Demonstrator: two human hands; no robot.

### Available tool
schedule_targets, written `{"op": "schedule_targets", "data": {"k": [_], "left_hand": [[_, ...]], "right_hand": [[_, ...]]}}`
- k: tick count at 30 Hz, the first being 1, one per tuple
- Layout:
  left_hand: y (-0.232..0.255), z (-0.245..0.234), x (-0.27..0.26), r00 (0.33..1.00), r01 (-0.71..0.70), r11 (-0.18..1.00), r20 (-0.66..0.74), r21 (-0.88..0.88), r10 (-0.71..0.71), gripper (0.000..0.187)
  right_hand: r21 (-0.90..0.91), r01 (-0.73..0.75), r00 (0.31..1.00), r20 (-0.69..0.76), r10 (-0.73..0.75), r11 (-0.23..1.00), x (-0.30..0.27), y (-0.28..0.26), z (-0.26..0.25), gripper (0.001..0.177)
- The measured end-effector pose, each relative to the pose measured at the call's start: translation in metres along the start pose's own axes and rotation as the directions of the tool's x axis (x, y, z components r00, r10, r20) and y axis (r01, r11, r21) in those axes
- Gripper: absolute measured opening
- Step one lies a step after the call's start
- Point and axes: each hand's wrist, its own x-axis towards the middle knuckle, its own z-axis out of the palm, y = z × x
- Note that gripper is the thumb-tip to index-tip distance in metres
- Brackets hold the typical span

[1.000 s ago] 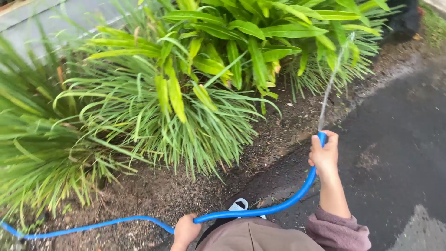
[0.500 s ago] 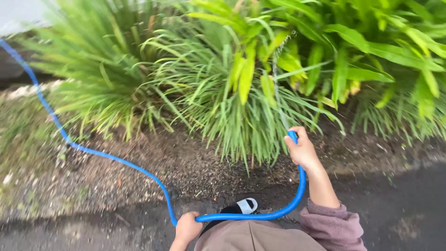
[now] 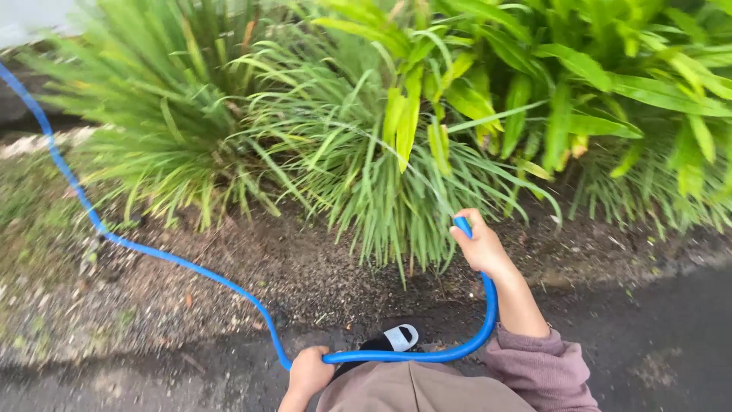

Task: Watering various plants in a garden bed using a blue garden hose while walking along a path.

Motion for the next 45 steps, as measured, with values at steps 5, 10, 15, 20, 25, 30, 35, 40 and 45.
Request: {"op": "schedule_targets", "data": {"k": [5, 10, 15, 20, 25, 30, 35, 40, 45], "left_hand": [[0.023, -0.006, 0.025, 0.996, -0.091, 0.986, 0.002, 0.139, 0.092, 0.024], [0.054, -0.015, 0.044, 0.979, -0.204, 0.944, 0.043, 0.259, 0.199, 0.026], [0.087, -0.02, 0.062, 0.959, -0.267, 0.898, 0.191, 0.349, 0.211, 0.027], [0.111, -0.017, 0.07, 0.943, -0.327, 0.84, 0.212, 0.434, 0.258, 0.017], [0.131, -0.016, 0.071, 0.936, -0.339, 0.797, 0.263, 0.499, 0.233, 0.019], [0.144, -0.017, 0.067, 0.937, -0.329, 0.797, 0.281, 0.506, 0.207, 0.016], [0.141, -0.012, 0.071, 0.938, -0.338, 0.803, 0.249, 0.491, 0.243, 0.017], [0.14, -0.01, 0.075, 0.949, -0.303, 0.812, 0.239, 0.498, 0.208, 0.019], [0.144, -0.011, 0.078, 0.96, -0.244, 0.833, 0.243, 0.497, 0.136, 0.02]], "right_hand": [[0.199, -0.128, 0.966, -0.198, 0.167, 0.972, -0.031, 0.034, -0.035, 0.026], [0.463, -0.141, 0.879, -0.348, 0.326, 0.875, -0.077, 0.07, -0.062, 0.019], [0.639, -0.142, 0.745, -0.434, 0.507, 0.756, -0.121, 0.103, -0.075, 0.016], [0.715, -0.111, 0.629, -0.488, 0.605, 0.691, -0.155, 0.138, -0.075, 0.015], [0.743, -0.128, 0.579, -0.482, 0.657, 0.658, -0.18, 0.145, -0.079, 0.016], [0.726, -0.147, 0.652, -0.439, 0.618, 0.672, -0.189, 0.143, -0.081, 0.021], [0.717, -0.142, 0.62, -0.473, 0.626, 0.682, -0.186, 0.14, -0.085, 0.02], [0.683, -0.159, 0.628, -0.487, 0.607, 0.713, -0.178, 0.14, -0.089, 0.023], [0.678, -0.127, 0.597, -0.531, 0.601, 0.724, -0.169, 0.136, -0.093, 0.021]]}}
